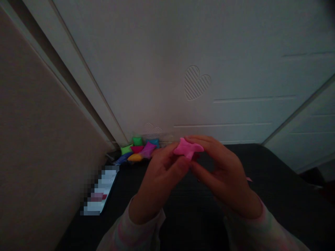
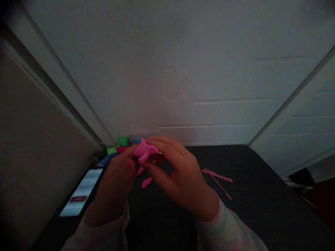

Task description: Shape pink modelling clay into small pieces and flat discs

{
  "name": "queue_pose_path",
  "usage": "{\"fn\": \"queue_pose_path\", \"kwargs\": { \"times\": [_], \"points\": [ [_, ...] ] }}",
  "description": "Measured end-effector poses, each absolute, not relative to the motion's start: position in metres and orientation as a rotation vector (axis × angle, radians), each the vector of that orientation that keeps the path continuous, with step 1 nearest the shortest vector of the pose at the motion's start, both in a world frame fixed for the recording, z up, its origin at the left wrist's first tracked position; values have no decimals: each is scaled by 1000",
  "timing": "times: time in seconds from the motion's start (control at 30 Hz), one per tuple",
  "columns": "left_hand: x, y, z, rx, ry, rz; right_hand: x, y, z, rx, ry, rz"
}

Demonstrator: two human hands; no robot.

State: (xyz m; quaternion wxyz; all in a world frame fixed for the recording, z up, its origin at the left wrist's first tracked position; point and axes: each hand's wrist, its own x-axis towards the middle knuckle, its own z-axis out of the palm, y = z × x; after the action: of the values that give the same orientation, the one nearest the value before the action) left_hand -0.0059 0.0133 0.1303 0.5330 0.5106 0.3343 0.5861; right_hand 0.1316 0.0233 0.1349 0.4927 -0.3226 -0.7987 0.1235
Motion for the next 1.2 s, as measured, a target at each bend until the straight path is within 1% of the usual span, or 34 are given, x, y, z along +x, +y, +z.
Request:
{"fn": "queue_pose_path", "kwargs": {
  "times": [0.1,0.27,0.47,0.7,0.8,0.9,1.0,1.13,1.2],
  "points": [
    [-3,10,136,1388,884,1306,132,24,134,-763,-1952,284],
    [4,7,141,1442,1012,1502,132,23,134,-757,-1955,290],
    [5,5,142,1545,1094,1612,134,19,136,-703,-1935,467],
    [0,3,139,1817,1027,1484,135,19,135,-662,-1794,774],
    [0,4,140,1870,984,1414,134,18,136,-624,-1698,913],
    [1,5,139,1857,915,1339,134,17,137,-606,-1622,975],
    [2,5,138,1785,850,1287,134,15,138,-640,-1608,929],
    [1,6,138,1654,696,1216,136,15,137,-756,-1628,690],
    [0,6,139,1587,691,1189,137,16,137,-798,-1641,580]
  ]
}}
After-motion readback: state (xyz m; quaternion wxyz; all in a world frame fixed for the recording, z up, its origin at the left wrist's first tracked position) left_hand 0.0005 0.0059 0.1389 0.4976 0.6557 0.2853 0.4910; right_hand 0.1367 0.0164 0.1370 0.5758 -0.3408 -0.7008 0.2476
